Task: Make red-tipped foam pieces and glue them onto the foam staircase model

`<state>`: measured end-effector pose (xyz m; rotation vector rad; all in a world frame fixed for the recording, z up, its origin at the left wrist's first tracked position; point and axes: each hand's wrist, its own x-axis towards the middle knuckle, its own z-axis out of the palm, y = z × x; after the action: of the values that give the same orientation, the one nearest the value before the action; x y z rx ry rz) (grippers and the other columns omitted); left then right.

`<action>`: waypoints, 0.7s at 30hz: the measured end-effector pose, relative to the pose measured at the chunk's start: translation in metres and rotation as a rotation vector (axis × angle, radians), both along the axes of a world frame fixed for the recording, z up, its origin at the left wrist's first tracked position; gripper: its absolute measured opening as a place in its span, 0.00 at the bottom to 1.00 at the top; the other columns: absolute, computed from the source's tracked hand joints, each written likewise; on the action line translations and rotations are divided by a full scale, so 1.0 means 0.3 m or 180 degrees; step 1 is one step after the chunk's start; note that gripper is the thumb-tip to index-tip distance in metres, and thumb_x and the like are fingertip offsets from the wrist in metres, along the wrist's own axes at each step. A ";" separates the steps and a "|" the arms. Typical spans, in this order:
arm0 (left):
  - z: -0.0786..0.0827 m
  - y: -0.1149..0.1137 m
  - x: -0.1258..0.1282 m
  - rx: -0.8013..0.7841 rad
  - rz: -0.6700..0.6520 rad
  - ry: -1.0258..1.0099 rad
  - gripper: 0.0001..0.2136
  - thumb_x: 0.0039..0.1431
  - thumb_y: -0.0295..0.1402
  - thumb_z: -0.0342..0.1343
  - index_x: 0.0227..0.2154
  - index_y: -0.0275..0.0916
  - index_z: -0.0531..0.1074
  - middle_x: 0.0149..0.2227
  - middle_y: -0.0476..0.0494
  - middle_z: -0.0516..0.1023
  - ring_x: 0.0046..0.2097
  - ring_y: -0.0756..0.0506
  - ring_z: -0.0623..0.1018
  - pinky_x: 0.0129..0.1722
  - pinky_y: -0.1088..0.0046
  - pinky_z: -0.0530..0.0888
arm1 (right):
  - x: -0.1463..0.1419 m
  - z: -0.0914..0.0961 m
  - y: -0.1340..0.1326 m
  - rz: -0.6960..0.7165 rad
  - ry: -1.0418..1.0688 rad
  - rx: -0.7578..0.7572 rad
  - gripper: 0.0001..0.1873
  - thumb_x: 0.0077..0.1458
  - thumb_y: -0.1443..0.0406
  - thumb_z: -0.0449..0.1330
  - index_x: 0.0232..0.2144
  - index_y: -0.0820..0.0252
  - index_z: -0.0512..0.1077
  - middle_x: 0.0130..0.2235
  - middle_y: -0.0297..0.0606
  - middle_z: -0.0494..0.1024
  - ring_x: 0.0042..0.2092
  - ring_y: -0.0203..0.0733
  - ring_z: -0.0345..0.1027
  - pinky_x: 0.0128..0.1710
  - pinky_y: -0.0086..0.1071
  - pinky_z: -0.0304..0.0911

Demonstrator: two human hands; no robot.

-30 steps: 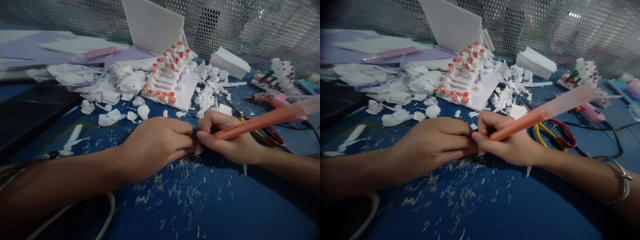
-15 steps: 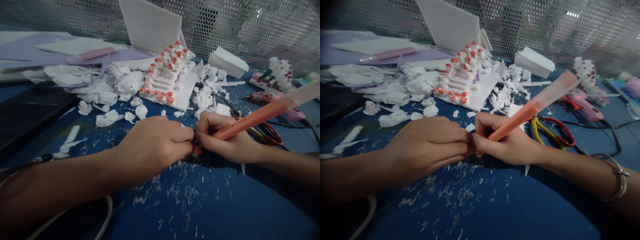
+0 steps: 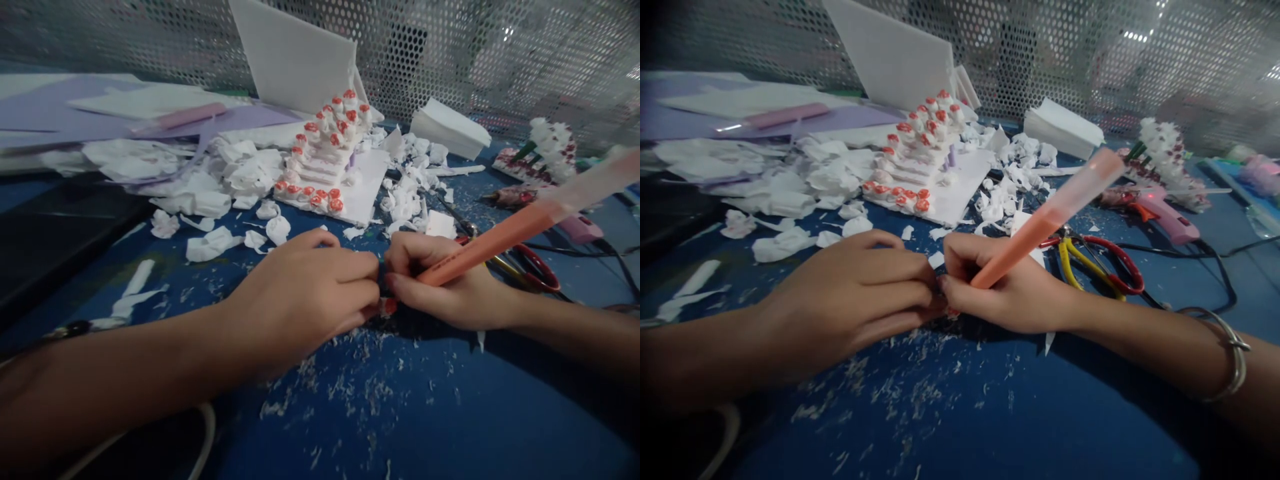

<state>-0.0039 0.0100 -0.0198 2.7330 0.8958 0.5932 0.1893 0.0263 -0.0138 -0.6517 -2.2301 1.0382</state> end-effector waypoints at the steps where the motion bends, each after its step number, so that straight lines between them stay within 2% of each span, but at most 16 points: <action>1: 0.001 0.005 0.000 -0.0117 -0.0015 -0.0027 0.13 0.61 0.33 0.43 0.28 0.42 0.73 0.28 0.52 0.75 0.30 0.51 0.70 0.37 0.69 0.58 | 0.000 0.001 0.002 -0.0018 -0.0004 -0.0026 0.13 0.51 0.74 0.54 0.21 0.61 0.53 0.22 0.26 0.55 0.24 0.24 0.48 0.21 0.21 0.48; 3: 0.005 0.013 0.002 -0.0273 -0.0033 -0.0045 0.09 0.58 0.32 0.48 0.28 0.42 0.73 0.29 0.53 0.74 0.29 0.52 0.70 0.37 0.70 0.57 | 0.001 0.002 0.006 -0.0163 0.0064 -0.0140 0.13 0.52 0.72 0.53 0.20 0.61 0.54 0.21 0.26 0.55 0.23 0.25 0.48 0.21 0.22 0.48; 5: 0.013 0.018 0.007 -0.0595 0.0190 -0.0095 0.05 0.55 0.33 0.53 0.27 0.43 0.73 0.28 0.55 0.73 0.28 0.53 0.70 0.38 0.70 0.57 | 0.002 -0.001 0.008 -0.0334 0.0250 -0.0303 0.13 0.54 0.70 0.52 0.21 0.61 0.54 0.21 0.26 0.56 0.23 0.25 0.49 0.21 0.23 0.48; 9: 0.024 0.020 0.019 -0.0953 0.0516 -0.0087 0.08 0.52 0.37 0.56 0.23 0.40 0.72 0.24 0.56 0.71 0.26 0.54 0.68 0.37 0.70 0.57 | 0.002 -0.013 0.001 -0.0142 0.0321 -0.0433 0.12 0.52 0.70 0.56 0.22 0.61 0.56 0.21 0.26 0.58 0.23 0.25 0.50 0.21 0.23 0.48; 15: 0.028 0.020 0.022 -0.1070 0.0580 -0.0035 0.08 0.51 0.36 0.56 0.22 0.39 0.71 0.24 0.56 0.71 0.26 0.53 0.67 0.38 0.68 0.57 | -0.002 -0.014 -0.007 -0.0250 0.0102 0.0003 0.14 0.51 0.74 0.53 0.20 0.60 0.53 0.21 0.26 0.54 0.23 0.25 0.47 0.20 0.21 0.47; 21: 0.023 0.018 0.019 -0.1002 0.0548 -0.0073 0.08 0.51 0.36 0.55 0.21 0.39 0.71 0.23 0.56 0.72 0.26 0.53 0.67 0.40 0.68 0.59 | 0.000 -0.013 -0.007 -0.0237 -0.0006 0.0096 0.14 0.50 0.74 0.54 0.20 0.60 0.52 0.22 0.26 0.54 0.24 0.25 0.47 0.21 0.21 0.47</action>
<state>0.0017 0.0155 -0.0130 2.3819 1.1215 0.4661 0.1894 0.0242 -0.0176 -0.7172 -2.2017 0.9658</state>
